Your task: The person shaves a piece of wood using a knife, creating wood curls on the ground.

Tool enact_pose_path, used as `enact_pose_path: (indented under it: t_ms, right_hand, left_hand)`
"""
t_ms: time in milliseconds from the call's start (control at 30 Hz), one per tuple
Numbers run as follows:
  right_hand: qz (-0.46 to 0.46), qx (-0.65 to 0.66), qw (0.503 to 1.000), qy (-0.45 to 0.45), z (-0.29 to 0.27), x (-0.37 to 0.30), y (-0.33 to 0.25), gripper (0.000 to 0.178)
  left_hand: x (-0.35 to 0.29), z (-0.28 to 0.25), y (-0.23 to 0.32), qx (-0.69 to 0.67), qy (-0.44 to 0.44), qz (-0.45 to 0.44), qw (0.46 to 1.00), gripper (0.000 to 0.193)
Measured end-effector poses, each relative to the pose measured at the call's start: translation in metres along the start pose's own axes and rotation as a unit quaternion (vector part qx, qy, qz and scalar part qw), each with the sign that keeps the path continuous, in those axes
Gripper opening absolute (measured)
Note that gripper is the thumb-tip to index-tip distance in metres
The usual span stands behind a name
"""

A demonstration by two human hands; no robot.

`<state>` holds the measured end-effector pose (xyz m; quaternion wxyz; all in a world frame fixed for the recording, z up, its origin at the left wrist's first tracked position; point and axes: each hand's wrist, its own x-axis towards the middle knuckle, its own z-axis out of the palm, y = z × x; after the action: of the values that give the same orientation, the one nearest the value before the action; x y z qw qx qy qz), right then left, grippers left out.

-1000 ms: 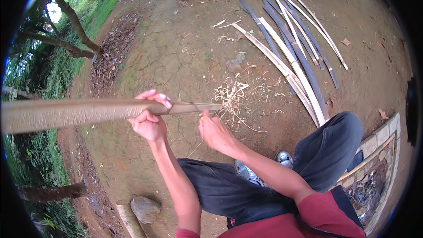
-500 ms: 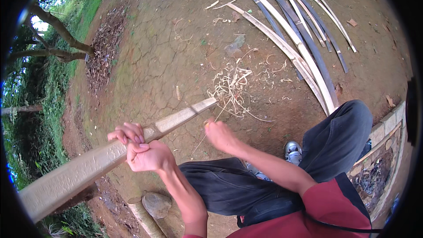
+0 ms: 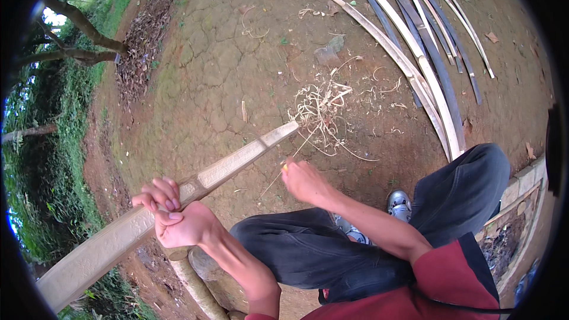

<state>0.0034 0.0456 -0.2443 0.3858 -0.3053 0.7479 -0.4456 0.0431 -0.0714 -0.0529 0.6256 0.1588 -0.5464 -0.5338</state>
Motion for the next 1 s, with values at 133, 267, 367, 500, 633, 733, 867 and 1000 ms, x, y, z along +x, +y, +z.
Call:
enact_pose_path:
  t_ms: [133,267,367,500,633,733,867,1000]
  right_hand:
    - [-0.042,-0.008,0.998,-0.038,-0.016,-0.043,-0.061,0.030]
    - [-0.003,-0.017,1.000,-0.005,-0.007,-0.025,-0.024,0.027]
    - [-0.027,-0.025,0.999,-0.013,-0.019,-0.033,-0.023,0.026]
    - [-0.046,-0.057,0.995,-0.066,-0.045,-0.065,-0.070,0.025]
    - [0.075,-0.092,0.993,-0.021,-0.007,-0.047,-0.027,0.026]
    - [0.026,-0.092,0.992,-0.079,-0.027,-0.049,-0.023,0.026]
    - [0.051,-0.096,0.990,-0.093,-0.037,-0.062,-0.054,0.025]
    - [0.025,-0.079,0.991,-0.108,-0.034,-0.049,-0.034,0.025]
  left_hand:
    - [-0.004,-0.004,0.009,0.014,-0.003,0.004,1.000,0.030]
    - [-0.007,-0.001,0.005,0.004,-0.001,-0.014,1.000,0.030]
    - [-0.009,-0.007,0.004,-0.011,-0.009,-0.021,1.000,0.029]
    - [-0.009,-0.012,0.014,0.016,-0.003,-0.031,0.999,0.028]
    - [-0.018,-0.004,0.008,0.021,0.002,0.000,1.000,0.025]
    - [-0.018,-0.011,0.009,0.027,-0.007,0.019,0.999,0.022]
    - [-0.025,-0.010,0.010,0.034,-0.005,0.012,0.999,0.018]
    - [-0.019,-0.009,0.016,0.030,0.016,0.028,0.999,0.018]
